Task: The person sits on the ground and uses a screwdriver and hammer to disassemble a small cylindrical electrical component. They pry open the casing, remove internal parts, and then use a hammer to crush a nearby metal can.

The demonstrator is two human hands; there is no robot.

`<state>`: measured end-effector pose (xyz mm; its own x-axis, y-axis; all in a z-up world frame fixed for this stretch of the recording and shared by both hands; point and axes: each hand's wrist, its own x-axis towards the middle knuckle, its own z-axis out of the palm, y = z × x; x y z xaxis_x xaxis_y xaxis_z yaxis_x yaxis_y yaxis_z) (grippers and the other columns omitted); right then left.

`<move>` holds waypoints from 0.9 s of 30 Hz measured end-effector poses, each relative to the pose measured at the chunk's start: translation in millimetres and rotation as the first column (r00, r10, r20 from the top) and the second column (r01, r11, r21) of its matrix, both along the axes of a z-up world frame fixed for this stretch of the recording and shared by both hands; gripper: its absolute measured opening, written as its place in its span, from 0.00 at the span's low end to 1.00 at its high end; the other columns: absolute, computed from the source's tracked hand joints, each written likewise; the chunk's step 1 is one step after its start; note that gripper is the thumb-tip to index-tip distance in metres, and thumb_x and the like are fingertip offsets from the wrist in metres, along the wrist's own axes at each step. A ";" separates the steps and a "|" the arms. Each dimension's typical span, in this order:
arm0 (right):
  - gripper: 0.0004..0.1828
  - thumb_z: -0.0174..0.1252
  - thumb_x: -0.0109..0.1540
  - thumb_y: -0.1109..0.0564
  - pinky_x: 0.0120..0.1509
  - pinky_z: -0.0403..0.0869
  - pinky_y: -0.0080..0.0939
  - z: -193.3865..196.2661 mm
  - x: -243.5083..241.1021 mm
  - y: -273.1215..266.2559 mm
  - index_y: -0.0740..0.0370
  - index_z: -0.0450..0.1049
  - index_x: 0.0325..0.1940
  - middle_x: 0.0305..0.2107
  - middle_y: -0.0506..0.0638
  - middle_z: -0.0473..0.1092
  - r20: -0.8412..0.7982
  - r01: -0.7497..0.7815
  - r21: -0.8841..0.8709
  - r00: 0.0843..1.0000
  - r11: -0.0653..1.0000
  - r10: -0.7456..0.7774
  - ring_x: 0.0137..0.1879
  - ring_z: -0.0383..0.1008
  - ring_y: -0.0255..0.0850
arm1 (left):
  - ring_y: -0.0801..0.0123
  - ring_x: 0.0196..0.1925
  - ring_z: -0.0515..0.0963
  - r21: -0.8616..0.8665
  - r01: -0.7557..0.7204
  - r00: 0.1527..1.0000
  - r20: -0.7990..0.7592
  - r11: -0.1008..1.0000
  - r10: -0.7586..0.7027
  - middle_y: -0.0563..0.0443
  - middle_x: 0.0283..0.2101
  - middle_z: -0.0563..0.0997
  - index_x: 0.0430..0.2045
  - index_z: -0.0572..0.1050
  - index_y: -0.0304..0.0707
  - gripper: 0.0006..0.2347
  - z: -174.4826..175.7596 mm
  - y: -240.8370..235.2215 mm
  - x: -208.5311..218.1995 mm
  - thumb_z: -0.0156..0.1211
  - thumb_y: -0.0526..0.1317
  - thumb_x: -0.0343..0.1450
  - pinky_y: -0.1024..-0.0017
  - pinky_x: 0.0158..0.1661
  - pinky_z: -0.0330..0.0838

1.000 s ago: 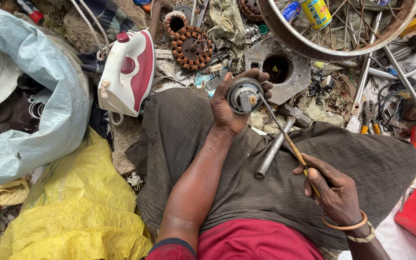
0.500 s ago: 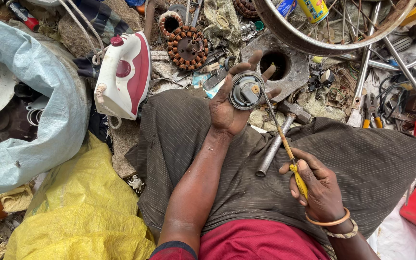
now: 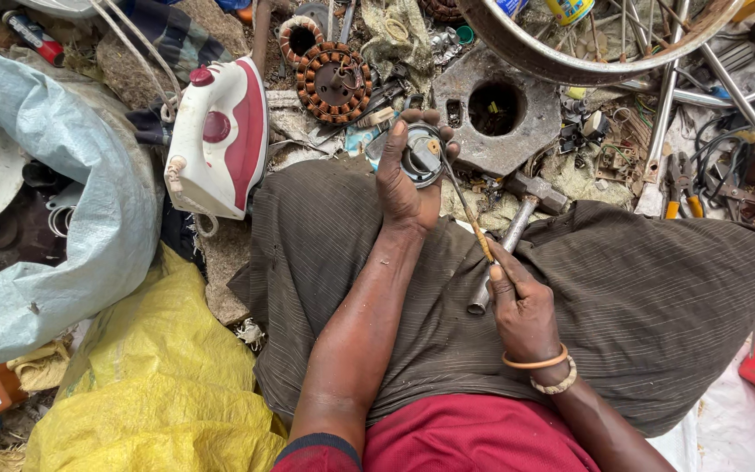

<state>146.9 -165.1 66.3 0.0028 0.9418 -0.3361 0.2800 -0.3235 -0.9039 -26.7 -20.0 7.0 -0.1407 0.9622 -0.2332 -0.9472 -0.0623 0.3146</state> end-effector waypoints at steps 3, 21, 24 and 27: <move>0.19 0.57 0.72 0.58 0.42 0.74 0.35 0.8 -5.3 1.2 0.58 0.72 0.68 0.43 0.56 0.77 0.346 -0.198 0.343 0.936 0.918 0.073 0.40 0.78 0.33 | 0.59 0.48 0.82 -0.045 -0.067 0.998 0.014 0.997 0.068 0.44 0.48 0.80 0.47 0.74 0.38 0.11 -5.1 1.6 -1.0 0.60 0.44 0.77 0.61 0.47 0.82; 0.23 0.54 0.69 0.56 0.24 0.61 0.25 26.3 4.8 -9.6 0.63 0.71 0.68 0.27 0.47 0.70 -0.187 0.030 -0.146 0.981 0.989 -0.057 0.24 0.60 0.26 | 0.45 0.61 0.79 0.141 -0.020 0.987 0.162 0.990 -0.003 0.32 0.60 0.76 0.56 0.73 0.34 0.16 8.8 -1.6 -8.6 0.55 0.45 0.77 0.50 0.62 0.76; 0.25 0.52 0.69 0.54 0.24 0.60 0.24 28.5 9.0 -8.1 0.63 0.69 0.70 0.27 0.47 0.69 -0.304 0.037 -0.208 0.947 0.977 -0.100 0.24 0.60 0.26 | 0.45 0.62 0.79 0.142 -0.013 0.993 0.121 0.990 -0.005 0.33 0.60 0.77 0.55 0.73 0.34 0.16 10.8 -3.5 -7.7 0.56 0.44 0.77 0.49 0.63 0.75; 0.26 0.51 0.69 0.52 0.22 0.58 0.24 32.2 15.1 -3.0 0.62 0.67 0.71 0.26 0.48 0.67 -0.432 0.026 -0.372 0.880 0.928 -0.198 0.23 0.57 0.26 | 0.46 0.62 0.79 0.166 -0.011 0.995 0.095 0.986 -0.005 0.33 0.58 0.79 0.53 0.75 0.33 0.15 12.1 -0.2 -11.3 0.59 0.42 0.75 0.48 0.67 0.73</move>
<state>162.0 -168.1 98.5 -0.1320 0.7674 -0.6274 -0.1905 -0.6408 -0.7437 -38.0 -20.2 19.1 -0.1283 0.9883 -0.0830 -0.9720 -0.1086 0.2085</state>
